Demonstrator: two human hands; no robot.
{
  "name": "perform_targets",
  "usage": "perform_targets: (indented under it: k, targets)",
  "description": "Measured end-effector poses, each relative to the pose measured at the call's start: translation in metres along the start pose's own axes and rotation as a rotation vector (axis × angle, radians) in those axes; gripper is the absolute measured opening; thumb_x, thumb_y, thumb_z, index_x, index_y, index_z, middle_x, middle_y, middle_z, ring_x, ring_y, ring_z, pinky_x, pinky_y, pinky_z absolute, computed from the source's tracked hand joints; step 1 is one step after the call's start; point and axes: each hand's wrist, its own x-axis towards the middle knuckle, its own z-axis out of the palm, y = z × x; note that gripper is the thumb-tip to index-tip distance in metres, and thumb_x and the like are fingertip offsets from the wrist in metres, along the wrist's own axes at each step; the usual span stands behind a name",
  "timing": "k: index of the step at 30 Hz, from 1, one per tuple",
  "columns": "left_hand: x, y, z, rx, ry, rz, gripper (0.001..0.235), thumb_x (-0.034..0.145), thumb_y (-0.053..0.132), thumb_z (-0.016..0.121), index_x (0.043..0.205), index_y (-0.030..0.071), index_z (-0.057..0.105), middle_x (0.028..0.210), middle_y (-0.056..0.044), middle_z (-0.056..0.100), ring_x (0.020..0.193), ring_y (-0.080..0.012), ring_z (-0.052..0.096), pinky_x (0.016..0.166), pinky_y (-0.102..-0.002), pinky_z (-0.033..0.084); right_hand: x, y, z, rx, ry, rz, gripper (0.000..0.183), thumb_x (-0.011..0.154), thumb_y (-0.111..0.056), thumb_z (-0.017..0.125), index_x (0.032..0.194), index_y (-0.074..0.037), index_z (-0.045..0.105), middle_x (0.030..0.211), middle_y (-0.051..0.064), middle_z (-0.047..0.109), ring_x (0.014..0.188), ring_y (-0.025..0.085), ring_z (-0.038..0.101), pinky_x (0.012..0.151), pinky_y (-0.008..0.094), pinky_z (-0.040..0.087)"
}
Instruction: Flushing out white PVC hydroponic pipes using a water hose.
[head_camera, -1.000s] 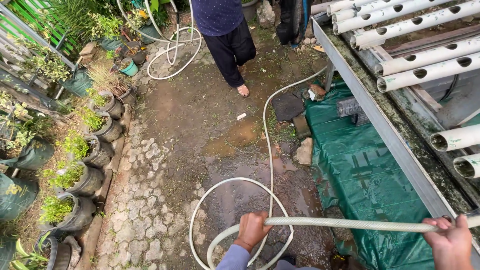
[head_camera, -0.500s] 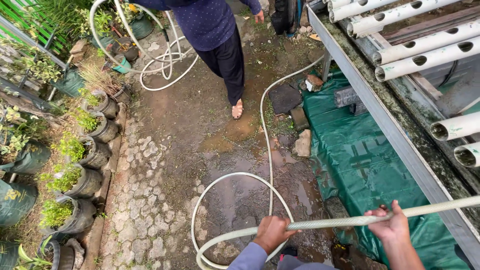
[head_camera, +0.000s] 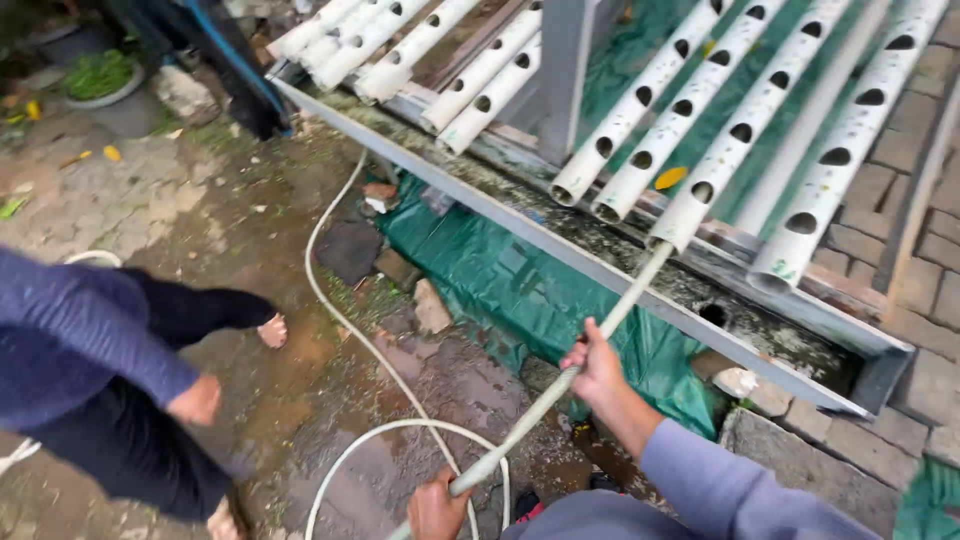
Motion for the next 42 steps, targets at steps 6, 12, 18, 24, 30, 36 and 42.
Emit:
perform_targets:
  k: [6,12,18,24,30,36,42]
  targets:
    - [0.023,0.075,0.002,-0.004,-0.014,0.221,0.051,0.083,0.064,0.074,0.083,0.013,0.073,0.066,-0.018,0.071,0.066,-0.0407,0.072,0.061,-0.053,0.054,-0.044,0.033,0.012,-0.047,0.046,0.174,0.040,0.095,-0.046,0.066,0.083,-0.013,0.046,0.057,0.000,0.035,0.052,0.019,0.039,0.059,0.040,0.041]
    - [0.034,0.052,-0.013,0.066,-0.161,0.286,0.048,0.090,0.061,0.066,0.093,0.014,0.073,0.067,-0.015,0.071,0.062,-0.0341,0.074,0.059,-0.051,0.057,-0.006,-0.038,0.009,0.035,0.055,0.066,0.046,0.096,-0.054,0.064,0.088,-0.012,0.048,0.060,-0.001,0.039,0.053,0.016,0.042,0.059,0.038,0.043]
    - [0.068,0.006,0.024,0.080,-0.094,0.244,0.044,0.082,0.058,0.076,0.085,0.014,0.078,0.068,-0.018,0.071,0.069,-0.0386,0.073,0.065,-0.053,0.057,-0.015,0.003,0.006,-0.003,0.045,-0.016,0.040,0.095,-0.047,0.067,0.086,-0.014,0.047,0.061,-0.002,0.037,0.053,0.015,0.039,0.057,0.039,0.042]
    - [0.045,0.063,0.004,-0.133,-0.131,0.199,0.042,0.078,0.053,0.081,0.083,0.011,0.076,0.060,-0.018,0.070,0.061,-0.0360,0.074,0.060,-0.050,0.054,-0.042,0.053,0.010,0.002,0.010,0.071,0.036,0.095,-0.040,0.068,0.086,-0.010,0.050,0.062,0.002,0.041,0.058,0.021,0.045,0.061,0.040,0.046]
    - [0.047,0.017,0.015,-0.077,-0.160,0.175,0.041,0.079,0.056,0.080,0.079,0.014,0.077,0.053,-0.014,0.066,0.053,-0.0284,0.073,0.058,-0.048,0.055,-0.025,-0.001,0.014,-0.025,0.092,0.115,0.042,0.096,-0.048,0.067,0.086,-0.011,0.049,0.062,0.000,0.041,0.057,0.019,0.045,0.062,0.040,0.046]
    - [0.089,-0.059,0.071,-0.151,-0.139,0.217,0.045,0.079,0.048,0.083,0.061,0.009,0.069,0.045,-0.009,0.061,0.043,-0.0180,0.070,0.053,-0.039,0.056,-0.005,-0.035,0.016,0.045,0.042,0.024,0.043,0.095,-0.051,0.067,0.086,-0.014,0.049,0.062,-0.005,0.036,0.054,0.012,0.037,0.059,0.035,0.040]
    - [0.039,0.084,-0.032,-0.107,-0.177,0.143,0.043,0.081,0.050,0.082,0.074,0.009,0.070,0.049,-0.011,0.062,0.045,-0.0240,0.064,0.052,-0.042,0.051,-0.043,0.046,0.022,0.026,0.008,0.073,0.038,0.094,-0.044,0.069,0.085,-0.013,0.049,0.062,-0.002,0.038,0.055,0.016,0.041,0.060,0.038,0.043]
